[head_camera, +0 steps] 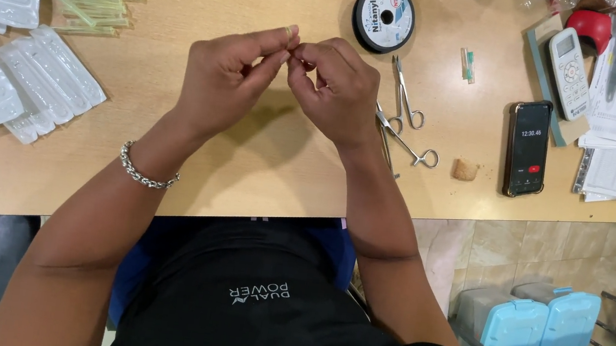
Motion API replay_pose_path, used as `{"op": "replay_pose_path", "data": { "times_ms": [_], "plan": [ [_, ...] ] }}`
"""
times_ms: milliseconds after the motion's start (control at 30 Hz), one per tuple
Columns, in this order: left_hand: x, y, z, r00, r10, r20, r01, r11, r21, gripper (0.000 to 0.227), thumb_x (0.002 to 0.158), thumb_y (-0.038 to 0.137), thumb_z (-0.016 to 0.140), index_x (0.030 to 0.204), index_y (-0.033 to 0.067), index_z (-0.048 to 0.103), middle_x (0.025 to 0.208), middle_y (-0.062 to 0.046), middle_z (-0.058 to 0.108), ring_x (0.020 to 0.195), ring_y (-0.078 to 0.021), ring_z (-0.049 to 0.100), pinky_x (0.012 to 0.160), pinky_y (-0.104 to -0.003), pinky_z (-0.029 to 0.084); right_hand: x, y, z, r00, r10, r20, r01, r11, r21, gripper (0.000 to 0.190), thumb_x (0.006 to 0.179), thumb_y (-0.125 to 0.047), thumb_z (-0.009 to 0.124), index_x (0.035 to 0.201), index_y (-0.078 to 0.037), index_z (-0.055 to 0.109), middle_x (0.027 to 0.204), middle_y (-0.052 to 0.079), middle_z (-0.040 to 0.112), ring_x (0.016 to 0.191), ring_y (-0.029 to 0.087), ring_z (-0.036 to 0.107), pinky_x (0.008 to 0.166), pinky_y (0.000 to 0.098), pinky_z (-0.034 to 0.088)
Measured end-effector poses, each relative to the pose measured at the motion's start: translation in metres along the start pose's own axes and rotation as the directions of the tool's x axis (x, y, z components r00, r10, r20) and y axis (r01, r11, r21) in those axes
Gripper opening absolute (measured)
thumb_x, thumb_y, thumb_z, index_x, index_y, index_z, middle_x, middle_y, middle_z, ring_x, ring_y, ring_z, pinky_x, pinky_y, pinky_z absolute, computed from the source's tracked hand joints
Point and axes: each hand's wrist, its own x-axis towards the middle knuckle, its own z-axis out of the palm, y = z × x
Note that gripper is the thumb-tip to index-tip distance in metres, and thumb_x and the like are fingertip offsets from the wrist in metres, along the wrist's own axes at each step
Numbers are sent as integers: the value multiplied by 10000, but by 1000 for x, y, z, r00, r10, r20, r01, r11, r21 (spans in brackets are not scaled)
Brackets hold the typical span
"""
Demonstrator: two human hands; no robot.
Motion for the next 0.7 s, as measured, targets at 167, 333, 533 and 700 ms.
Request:
{"op": "replay_pose_path", "data": {
  "times_ms": [167, 333, 533, 700],
  "plan": [
    [-3, -16, 5, 940, 342, -7, -323, 893, 315, 272, 1022, -107, 715, 1254, 35, 729, 932, -18, 770, 754, -158, 702, 575, -275, 509, 1, -3, 0, 999, 54, -3, -54, 998, -15, 154, 862, 43, 754, 874, -94, 684, 777, -7, 661, 629, 97, 521, 525, 228, 406],
    [2, -8, 3, 903, 427, 38, -390, 780, 489, 235, 1021, -83, 723, 1228, 25, 747, 930, -2, 768, 907, -148, 778, 643, -259, 593, 3, -7, -2, 996, 90, -16, -89, 995, 54, 167, 866, 66, 739, 851, -82, 664, 740, 10, 627, 632, 113, 509, 542, 241, 400],
    [-4, -15, 4, 913, 404, 51, -387, 818, 425, 336, 997, -130, 705, 1299, 17, 719, 831, -27, 712, 910, -215, 783, 719, -314, 610, 4, -9, -6, 998, 70, 2, -70, 994, 87, 170, 872, 86, 730, 858, -73, 672, 731, 21, 628, 648, 123, 536, 561, 242, 431],
    [1, 3, 1, 976, -205, 67, 210, 974, -79, 167, 1006, 58, 752, 1171, 59, 772, 1082, -82, 798, 677, 0, 660, 581, -145, 495, 10, -4, -21, 975, 218, -42, -208, 962, 176, 104, 933, 35, 713, 877, -52, 698, 795, 49, 664, 726, 148, 553, 663, 276, 465]
  ]
}}
